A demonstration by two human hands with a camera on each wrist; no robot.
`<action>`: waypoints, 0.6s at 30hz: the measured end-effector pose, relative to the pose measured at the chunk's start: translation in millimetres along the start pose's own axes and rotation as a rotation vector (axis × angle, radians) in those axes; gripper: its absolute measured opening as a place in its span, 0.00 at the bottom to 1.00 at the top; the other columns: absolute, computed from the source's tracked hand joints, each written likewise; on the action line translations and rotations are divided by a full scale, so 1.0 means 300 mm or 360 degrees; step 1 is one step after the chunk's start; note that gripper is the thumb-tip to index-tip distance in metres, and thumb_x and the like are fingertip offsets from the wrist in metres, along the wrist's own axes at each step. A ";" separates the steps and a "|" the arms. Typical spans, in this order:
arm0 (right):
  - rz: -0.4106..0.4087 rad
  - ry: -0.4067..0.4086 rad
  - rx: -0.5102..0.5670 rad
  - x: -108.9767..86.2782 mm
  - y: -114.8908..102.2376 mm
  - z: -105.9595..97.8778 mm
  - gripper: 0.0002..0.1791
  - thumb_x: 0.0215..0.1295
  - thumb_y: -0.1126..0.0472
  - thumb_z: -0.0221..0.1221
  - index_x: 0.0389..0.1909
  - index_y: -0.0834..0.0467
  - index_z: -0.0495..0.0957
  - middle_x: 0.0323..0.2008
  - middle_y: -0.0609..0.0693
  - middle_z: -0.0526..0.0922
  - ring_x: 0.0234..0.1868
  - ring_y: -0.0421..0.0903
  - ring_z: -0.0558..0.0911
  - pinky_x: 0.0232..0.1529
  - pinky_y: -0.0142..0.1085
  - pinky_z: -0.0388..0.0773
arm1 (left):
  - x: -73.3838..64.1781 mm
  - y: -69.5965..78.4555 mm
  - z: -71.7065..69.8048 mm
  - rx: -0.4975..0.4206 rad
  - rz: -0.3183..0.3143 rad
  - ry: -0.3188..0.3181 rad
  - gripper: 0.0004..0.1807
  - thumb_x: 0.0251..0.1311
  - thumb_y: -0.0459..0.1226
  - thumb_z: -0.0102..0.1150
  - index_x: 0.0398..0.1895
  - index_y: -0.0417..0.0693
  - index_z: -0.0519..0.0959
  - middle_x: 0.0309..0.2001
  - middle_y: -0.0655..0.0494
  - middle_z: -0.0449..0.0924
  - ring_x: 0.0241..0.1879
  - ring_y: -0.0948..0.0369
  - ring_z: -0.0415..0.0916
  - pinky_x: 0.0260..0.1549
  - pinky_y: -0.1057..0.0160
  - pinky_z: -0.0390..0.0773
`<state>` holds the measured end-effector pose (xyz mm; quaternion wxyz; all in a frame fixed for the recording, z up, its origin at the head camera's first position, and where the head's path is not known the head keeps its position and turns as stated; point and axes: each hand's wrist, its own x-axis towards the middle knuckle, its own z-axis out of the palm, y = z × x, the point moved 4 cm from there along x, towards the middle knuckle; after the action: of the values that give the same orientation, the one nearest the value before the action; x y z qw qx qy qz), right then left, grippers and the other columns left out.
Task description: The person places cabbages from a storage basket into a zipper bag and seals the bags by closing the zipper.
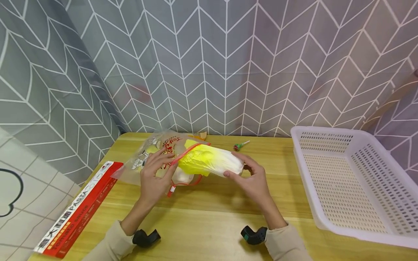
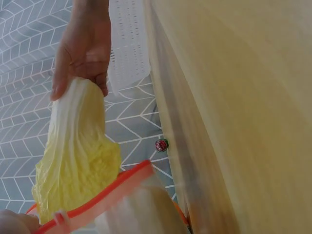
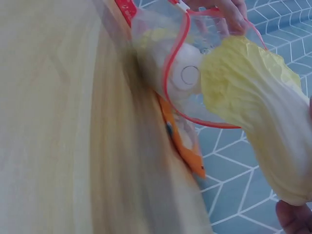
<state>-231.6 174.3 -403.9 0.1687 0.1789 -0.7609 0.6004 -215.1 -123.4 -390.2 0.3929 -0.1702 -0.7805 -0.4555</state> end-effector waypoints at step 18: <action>-0.0233 0.0402 0.0026 -0.020 -0.062 0.042 0.36 0.44 0.79 0.74 0.60 0.61 0.81 0.58 0.48 0.85 0.57 0.38 0.81 0.54 0.23 0.77 | 0.011 0.009 0.002 0.0014 0.0015 0.0025 0.04 0.55 0.29 0.71 0.34 0.41 0.87 0.47 0.45 0.89 0.64 0.40 0.76 0.70 0.28 0.57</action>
<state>-218.0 158.4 -393.9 0.3051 0.1584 -0.7136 0.6104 -215.7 -121.8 -386.3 0.4018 -0.1686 -0.7787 -0.4515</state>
